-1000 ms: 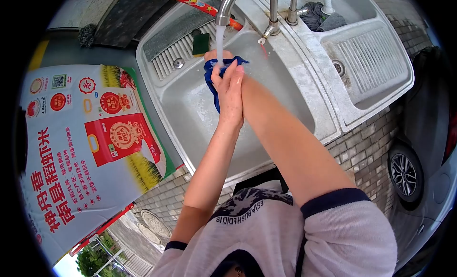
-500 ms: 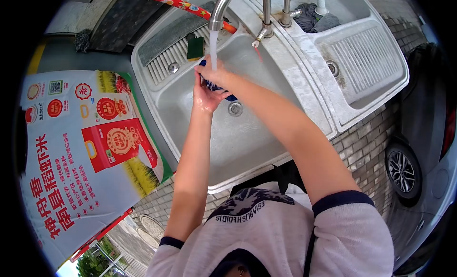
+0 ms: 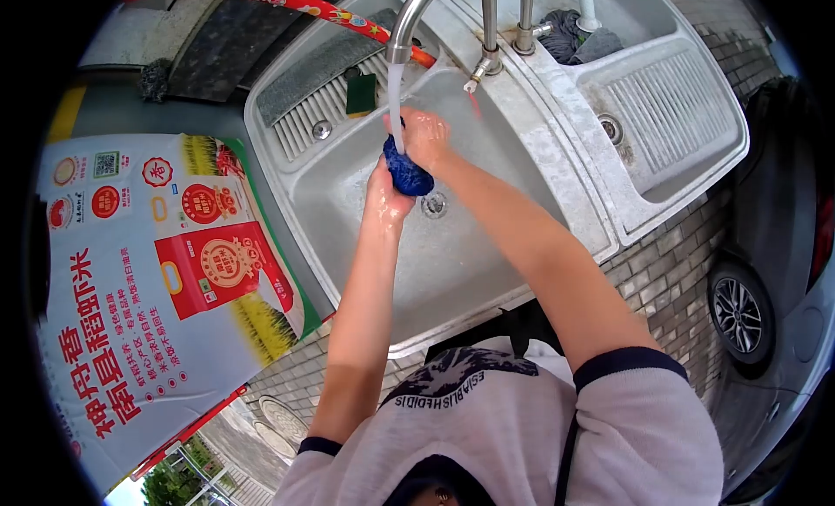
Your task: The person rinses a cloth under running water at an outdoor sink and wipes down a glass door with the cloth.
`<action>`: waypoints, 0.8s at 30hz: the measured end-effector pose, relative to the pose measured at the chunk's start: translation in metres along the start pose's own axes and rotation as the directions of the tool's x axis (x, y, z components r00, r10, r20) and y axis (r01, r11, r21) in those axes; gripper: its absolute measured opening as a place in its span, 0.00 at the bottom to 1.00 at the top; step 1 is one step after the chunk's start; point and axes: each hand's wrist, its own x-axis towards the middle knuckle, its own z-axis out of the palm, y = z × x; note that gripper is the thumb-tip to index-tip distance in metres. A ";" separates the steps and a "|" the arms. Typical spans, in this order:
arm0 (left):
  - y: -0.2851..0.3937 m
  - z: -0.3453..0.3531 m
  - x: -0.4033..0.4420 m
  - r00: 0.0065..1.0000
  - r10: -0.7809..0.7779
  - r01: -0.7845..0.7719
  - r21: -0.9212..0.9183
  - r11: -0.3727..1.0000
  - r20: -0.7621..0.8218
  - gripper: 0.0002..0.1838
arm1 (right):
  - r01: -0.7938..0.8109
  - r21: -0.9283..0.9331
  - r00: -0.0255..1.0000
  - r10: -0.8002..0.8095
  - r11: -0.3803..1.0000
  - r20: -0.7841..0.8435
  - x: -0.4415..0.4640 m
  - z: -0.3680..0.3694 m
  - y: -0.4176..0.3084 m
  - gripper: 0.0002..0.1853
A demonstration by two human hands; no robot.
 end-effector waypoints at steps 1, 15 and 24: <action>0.003 0.000 0.001 1.000 -0.012 0.012 0.001 1.000 0.000 0.17 | -0.041 0.071 0.998 0.045 0.997 -0.044 -0.003 0.004 -0.002 0.21; -0.001 -0.048 0.030 0.975 -0.013 0.067 -0.240 0.969 0.221 0.23 | 0.452 0.407 0.872 -0.489 0.794 -0.015 -0.080 0.016 -0.062 0.16; -0.005 -0.049 0.038 0.988 -0.045 0.020 0.163 0.986 0.150 0.23 | 0.532 0.451 0.747 -0.648 0.716 0.147 -0.087 0.002 -0.073 0.15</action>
